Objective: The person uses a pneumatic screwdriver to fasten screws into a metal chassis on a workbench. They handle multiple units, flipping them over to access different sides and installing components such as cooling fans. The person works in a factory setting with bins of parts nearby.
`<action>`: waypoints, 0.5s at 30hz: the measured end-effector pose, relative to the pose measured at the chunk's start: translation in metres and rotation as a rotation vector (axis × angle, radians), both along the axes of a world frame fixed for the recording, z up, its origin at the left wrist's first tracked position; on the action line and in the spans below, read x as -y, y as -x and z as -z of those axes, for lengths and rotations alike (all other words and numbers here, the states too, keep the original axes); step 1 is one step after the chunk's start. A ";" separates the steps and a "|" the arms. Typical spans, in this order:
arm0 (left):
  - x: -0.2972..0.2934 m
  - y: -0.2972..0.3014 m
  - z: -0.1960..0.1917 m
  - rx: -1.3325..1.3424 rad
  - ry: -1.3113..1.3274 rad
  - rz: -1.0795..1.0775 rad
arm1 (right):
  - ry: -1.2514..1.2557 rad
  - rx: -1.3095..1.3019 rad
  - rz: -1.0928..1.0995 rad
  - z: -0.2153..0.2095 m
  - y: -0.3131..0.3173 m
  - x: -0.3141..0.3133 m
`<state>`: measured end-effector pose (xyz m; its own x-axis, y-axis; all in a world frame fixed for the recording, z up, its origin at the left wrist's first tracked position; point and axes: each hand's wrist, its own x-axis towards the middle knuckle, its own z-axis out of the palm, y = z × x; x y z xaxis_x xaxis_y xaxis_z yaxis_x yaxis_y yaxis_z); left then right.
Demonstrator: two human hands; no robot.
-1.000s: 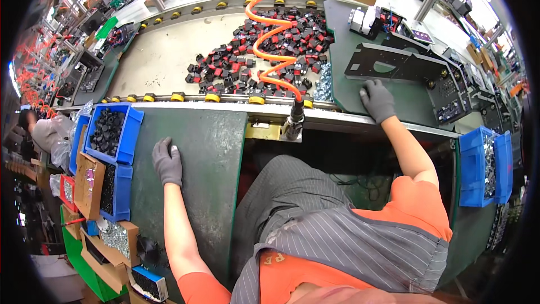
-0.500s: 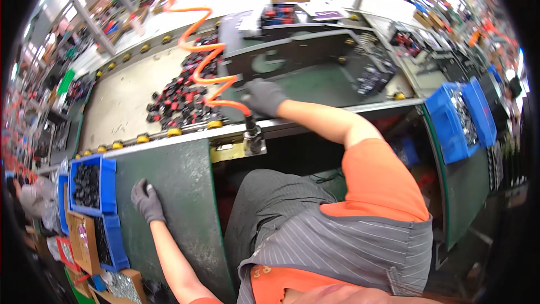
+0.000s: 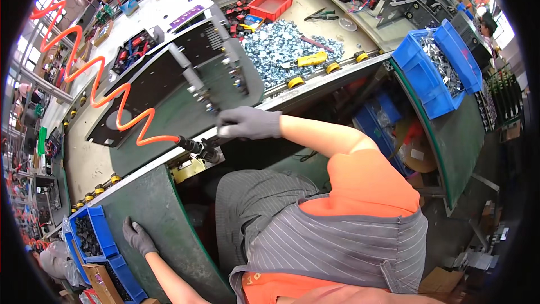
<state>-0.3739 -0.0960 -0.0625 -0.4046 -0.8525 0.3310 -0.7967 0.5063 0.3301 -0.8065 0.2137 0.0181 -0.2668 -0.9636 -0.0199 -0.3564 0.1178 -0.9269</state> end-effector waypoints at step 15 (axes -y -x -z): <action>0.008 0.190 -0.013 0.146 -0.156 0.309 | 0.140 -0.011 0.230 0.058 0.077 0.009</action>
<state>-0.5636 -0.1039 -0.0498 -0.6842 -0.7183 0.1264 -0.6584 0.6828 0.3167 -0.8830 0.2045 -0.0395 -0.4787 -0.8706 0.1134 -0.3449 0.0677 -0.9362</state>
